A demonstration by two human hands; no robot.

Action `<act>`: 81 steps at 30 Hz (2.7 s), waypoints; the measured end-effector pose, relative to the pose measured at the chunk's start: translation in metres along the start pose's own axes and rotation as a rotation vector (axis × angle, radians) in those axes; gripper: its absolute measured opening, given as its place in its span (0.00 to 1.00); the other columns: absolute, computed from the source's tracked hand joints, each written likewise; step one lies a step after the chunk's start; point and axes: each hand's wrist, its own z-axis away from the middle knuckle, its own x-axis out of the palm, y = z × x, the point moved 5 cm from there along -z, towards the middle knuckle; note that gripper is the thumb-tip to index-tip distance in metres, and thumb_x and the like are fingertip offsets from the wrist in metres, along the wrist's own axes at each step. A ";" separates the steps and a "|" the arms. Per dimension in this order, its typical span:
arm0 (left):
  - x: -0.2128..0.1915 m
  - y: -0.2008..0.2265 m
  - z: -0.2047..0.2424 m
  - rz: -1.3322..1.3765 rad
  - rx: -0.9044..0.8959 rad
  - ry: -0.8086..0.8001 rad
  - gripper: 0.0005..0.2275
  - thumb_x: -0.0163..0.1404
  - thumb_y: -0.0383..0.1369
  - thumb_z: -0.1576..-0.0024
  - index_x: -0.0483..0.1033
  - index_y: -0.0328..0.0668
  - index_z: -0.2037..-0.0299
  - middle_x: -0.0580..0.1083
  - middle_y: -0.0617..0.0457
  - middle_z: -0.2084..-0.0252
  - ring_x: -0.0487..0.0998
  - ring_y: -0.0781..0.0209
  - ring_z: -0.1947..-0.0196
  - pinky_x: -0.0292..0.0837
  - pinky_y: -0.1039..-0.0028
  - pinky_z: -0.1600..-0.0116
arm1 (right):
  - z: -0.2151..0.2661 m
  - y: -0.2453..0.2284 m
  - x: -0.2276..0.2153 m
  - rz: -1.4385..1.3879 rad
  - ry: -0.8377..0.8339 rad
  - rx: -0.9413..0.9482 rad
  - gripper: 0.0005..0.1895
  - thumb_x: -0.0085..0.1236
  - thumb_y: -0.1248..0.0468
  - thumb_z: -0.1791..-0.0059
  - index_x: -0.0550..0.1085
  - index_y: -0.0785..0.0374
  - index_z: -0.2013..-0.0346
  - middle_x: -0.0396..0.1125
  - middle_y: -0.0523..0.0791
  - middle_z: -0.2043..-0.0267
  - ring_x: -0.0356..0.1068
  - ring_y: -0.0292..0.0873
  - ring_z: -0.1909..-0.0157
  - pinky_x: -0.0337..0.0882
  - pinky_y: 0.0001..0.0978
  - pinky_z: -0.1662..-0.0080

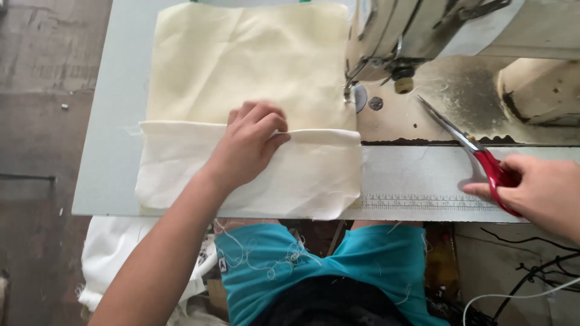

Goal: Trimming and aligning fabric components to assemble a bag at a sewing station.

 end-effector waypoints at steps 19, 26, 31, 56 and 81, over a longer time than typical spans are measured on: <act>0.054 0.034 -0.056 -0.004 0.118 -0.116 0.11 0.65 0.41 0.46 0.75 0.56 0.61 0.69 0.63 0.56 0.67 0.54 0.46 0.63 0.58 0.46 | 0.068 -0.206 -0.020 -0.495 0.757 -0.905 0.05 0.63 0.56 0.48 0.81 0.49 0.61 0.71 0.40 0.55 0.71 0.42 0.58 0.71 0.39 0.55; 0.052 0.034 -0.077 0.393 0.030 -0.149 0.15 0.58 0.28 0.39 0.68 0.52 0.47 0.76 0.54 0.61 0.80 0.48 0.55 0.73 0.57 0.49 | 0.056 -0.186 -0.040 -0.587 0.792 -0.900 0.05 0.68 0.63 0.51 0.82 0.48 0.61 0.76 0.36 0.57 0.73 0.40 0.57 0.65 0.36 0.55; 0.057 0.028 -0.076 0.306 -0.008 -0.182 0.19 0.55 0.29 0.36 0.66 0.59 0.38 0.76 0.58 0.61 0.79 0.52 0.53 0.70 0.61 0.48 | 0.056 -0.180 -0.021 -0.587 0.834 -0.917 0.03 0.66 0.64 0.50 0.83 0.51 0.64 0.74 0.38 0.61 0.70 0.41 0.61 0.64 0.37 0.57; 0.066 0.026 -0.071 0.249 -0.032 -0.178 0.26 0.59 0.31 0.38 0.65 0.62 0.31 0.76 0.61 0.62 0.77 0.57 0.54 0.65 0.64 0.46 | 0.063 -0.184 -0.024 -0.533 0.917 -0.999 0.04 0.66 0.66 0.53 0.82 0.52 0.65 0.75 0.41 0.58 0.72 0.44 0.61 0.63 0.39 0.58; 0.064 0.044 -0.070 -0.061 0.090 -0.048 0.22 0.62 0.35 0.43 0.70 0.55 0.39 0.74 0.60 0.54 0.73 0.54 0.50 0.67 0.59 0.47 | 0.041 -0.186 -0.016 -0.608 0.749 -0.955 0.04 0.61 0.58 0.47 0.82 0.49 0.62 0.78 0.36 0.56 0.73 0.44 0.54 0.60 0.39 0.51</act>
